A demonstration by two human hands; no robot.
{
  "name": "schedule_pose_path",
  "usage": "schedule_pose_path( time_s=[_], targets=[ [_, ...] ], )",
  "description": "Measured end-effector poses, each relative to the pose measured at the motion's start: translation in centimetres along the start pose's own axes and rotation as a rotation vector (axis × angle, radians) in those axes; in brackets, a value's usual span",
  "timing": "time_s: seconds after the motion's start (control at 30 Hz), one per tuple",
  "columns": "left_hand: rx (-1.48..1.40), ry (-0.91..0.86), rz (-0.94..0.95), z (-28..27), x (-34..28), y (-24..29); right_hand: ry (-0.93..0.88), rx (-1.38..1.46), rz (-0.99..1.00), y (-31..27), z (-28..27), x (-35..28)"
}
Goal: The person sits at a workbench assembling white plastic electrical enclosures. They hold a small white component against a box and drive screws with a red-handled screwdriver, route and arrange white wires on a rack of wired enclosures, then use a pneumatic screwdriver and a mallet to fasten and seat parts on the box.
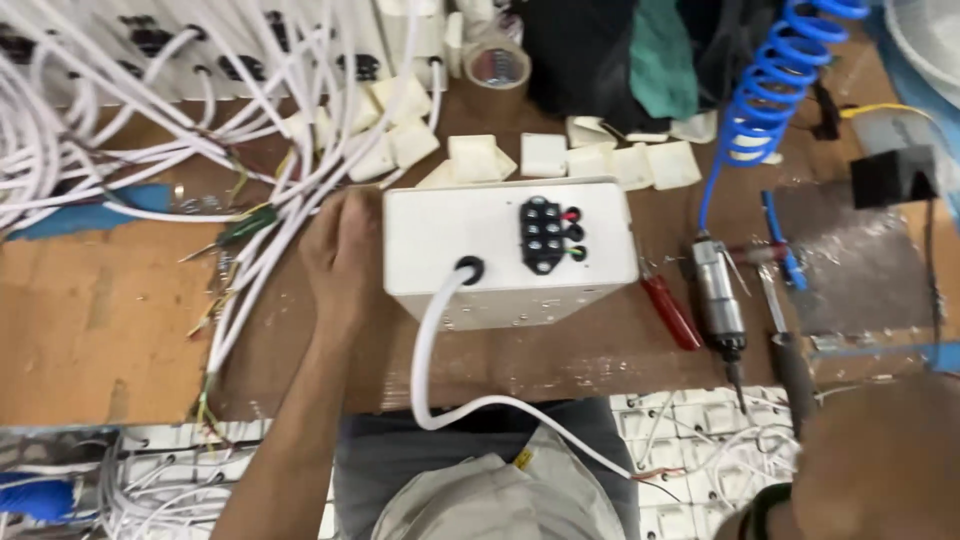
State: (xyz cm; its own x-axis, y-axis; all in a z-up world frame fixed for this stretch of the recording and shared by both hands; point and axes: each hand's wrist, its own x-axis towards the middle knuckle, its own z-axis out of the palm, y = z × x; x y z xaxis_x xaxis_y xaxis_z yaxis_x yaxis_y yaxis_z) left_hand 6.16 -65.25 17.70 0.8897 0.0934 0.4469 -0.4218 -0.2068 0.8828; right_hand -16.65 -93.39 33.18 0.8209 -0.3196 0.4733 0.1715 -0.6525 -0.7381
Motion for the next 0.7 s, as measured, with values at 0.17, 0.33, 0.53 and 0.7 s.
schedule_pose_path(
  time_s=[0.17,0.33,0.53,0.7],
  targets=[
    [0.384,-0.242,0.220,2.2,7.5,-4.4,0.045,0.068,-0.050,0.8,4.0,0.4],
    [0.817,-0.434,0.289,3.5,9.5,-7.8,0.030,-0.074,-0.070,1.3,6.5,1.3],
    [0.204,-0.189,0.232,0.6,4.9,-0.7,-0.113,0.186,0.003,3.2,8.6,3.4],
    [-0.380,-0.615,-0.654,-1.9,-2.1,6.1,-0.098,0.352,-0.080,4.2,11.7,5.1]
  ],
)
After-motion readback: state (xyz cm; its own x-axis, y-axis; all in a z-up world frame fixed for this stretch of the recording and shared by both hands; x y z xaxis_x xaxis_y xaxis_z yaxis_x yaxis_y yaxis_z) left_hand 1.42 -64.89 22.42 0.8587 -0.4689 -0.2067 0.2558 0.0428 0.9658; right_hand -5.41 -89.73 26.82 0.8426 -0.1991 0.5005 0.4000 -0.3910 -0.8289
